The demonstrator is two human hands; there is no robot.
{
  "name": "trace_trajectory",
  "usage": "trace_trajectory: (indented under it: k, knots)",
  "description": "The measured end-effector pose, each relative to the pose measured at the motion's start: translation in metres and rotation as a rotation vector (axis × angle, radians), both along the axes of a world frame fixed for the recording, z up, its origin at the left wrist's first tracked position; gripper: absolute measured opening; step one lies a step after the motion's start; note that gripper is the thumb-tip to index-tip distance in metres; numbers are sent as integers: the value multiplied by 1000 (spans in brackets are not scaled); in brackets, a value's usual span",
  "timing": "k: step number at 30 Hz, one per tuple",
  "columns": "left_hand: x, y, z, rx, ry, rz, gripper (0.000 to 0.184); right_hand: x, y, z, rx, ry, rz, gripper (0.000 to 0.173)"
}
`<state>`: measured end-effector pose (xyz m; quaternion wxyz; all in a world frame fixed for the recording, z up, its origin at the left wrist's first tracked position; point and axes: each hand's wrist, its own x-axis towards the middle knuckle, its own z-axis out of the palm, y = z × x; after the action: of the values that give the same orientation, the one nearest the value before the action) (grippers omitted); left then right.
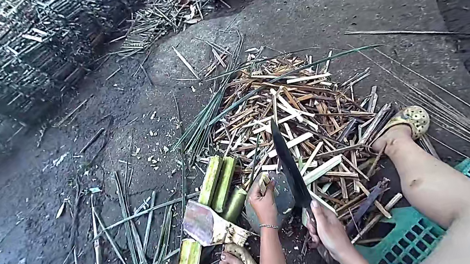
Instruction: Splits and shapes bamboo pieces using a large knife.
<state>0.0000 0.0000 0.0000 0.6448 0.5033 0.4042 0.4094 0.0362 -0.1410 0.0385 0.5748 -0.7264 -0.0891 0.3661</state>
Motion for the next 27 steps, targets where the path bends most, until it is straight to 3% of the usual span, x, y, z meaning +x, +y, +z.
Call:
trace_trajectory:
  k: [4,7,14,20,27]
  knots:
    - [-3,0,0,71,43,-92,17,14,15,34,126,-269,119,51]
    - [-1,-3,1,86,47,-106,10,20,26,47,98,-352,176,49]
    - [4,-8,-6,92,1,-180,10,21,27,23,-96,-482,223,54]
    - [2,-6,-1,49,-11,-208,11,19,16,38,139,-520,127,54]
    - [2,0,-4,69,-21,-206,10,31,27,27,-57,-401,178,46]
